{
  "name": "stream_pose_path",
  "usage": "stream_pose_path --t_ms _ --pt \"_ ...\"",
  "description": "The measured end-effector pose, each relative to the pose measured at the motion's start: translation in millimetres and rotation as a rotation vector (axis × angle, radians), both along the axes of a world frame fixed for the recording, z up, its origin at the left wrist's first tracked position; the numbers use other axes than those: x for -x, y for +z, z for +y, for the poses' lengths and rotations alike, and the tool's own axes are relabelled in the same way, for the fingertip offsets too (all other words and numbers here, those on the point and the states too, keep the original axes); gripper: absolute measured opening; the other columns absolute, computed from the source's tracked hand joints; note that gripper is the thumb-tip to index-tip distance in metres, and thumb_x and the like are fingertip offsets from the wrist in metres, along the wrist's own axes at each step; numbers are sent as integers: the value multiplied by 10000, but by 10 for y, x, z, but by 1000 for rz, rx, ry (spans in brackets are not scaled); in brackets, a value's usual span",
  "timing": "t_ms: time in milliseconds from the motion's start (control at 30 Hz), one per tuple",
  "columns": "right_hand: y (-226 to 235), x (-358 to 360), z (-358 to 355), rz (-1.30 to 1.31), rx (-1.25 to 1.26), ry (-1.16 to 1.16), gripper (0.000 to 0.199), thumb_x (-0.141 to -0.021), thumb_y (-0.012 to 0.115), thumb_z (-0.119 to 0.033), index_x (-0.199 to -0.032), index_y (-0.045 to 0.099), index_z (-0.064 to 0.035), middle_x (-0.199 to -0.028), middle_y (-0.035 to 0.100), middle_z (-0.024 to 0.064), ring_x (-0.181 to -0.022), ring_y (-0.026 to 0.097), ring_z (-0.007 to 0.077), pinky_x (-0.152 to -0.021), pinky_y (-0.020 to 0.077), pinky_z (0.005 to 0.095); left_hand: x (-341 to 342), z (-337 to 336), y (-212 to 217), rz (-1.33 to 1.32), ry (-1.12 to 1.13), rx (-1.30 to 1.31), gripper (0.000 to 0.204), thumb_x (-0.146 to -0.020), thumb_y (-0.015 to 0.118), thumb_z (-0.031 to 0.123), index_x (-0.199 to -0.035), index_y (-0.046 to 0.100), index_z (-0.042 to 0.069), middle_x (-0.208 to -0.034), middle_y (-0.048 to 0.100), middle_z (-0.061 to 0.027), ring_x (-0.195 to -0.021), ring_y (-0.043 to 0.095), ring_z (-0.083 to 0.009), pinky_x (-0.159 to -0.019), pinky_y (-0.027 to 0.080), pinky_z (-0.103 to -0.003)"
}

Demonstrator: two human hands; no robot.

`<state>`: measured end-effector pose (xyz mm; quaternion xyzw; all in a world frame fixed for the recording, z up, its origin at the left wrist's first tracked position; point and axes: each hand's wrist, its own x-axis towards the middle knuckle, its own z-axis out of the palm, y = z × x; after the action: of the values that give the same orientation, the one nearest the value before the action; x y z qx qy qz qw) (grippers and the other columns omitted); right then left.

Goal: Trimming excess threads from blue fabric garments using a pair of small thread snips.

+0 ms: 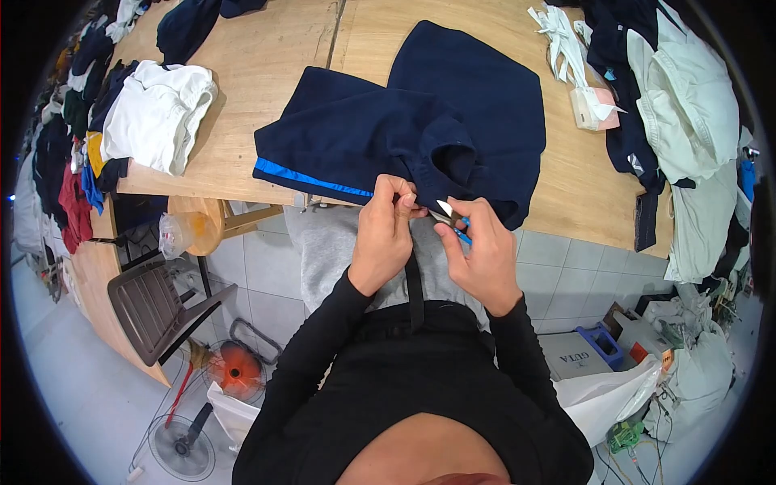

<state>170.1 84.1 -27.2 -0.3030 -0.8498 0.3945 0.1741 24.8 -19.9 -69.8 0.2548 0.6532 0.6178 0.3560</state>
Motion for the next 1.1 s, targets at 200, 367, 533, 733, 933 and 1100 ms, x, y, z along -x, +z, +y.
stream_pose_path --t_ms 200,367,533,733,933,1100 --pt "-22 122 -6 -10 -223 20 277 -924 835 -129 -1140 697 -25 -967 721 86 -753 741 260 -609 558 363 -4 -7 81 122 -9 23 51 -1135 525 18 -1103 489 1 -988 644 -146 -856 726 -264 -772 585 -358" --pt "-20 149 -12 -13 -269 13 253 -919 840 -137 -1111 709 -36 -921 727 76 -727 735 266 -594 549 366 10 -67 39 229 -76 62 41 -1141 529 15 -1116 498 7 -1081 646 -135 -902 695 -189 -829 570 -320" --pt "-5 143 -28 -9 -322 9 232 -922 837 -138 -1098 721 -41 -893 730 72 -700 730 259 -578 535 361 3 -65 32 262 -83 50 43 -1132 535 5 -1114 496 8 -1063 634 -140 -855 653 -213 -815 551 -328" --pt "-7 158 -33 10 -353 -2 202 -943 818 -133 -1088 717 -36 -846 698 62 -682 716 252 -565 524 357 -22 -51 85 289 -74 24 51 -1118 551 -2 -1103 503 8 -1045 627 -153 -843 590 -245 -792 510 -333" --pt "-44 183 -23 7 -378 6 144 -972 793 -135 -1017 693 -41 -807 672 58 -666 706 233 -546 513 353 4 -14 84 318 -60 33 58 -1091 564 -25 -1089 515 7 -1035 641 -162 -849 613 -283 -792 516 -356" --pt "45 99 37 23 -305 -59 192 -917 845 -74 -1050 722 -11 -895 754 132 -717 738 326 -595 553 367 -74 68 79 291 -60 -20 76 -1059 567 -51 -1115 551 -3 -1073 674 -194 -934 682 -358 -853 547 -396"
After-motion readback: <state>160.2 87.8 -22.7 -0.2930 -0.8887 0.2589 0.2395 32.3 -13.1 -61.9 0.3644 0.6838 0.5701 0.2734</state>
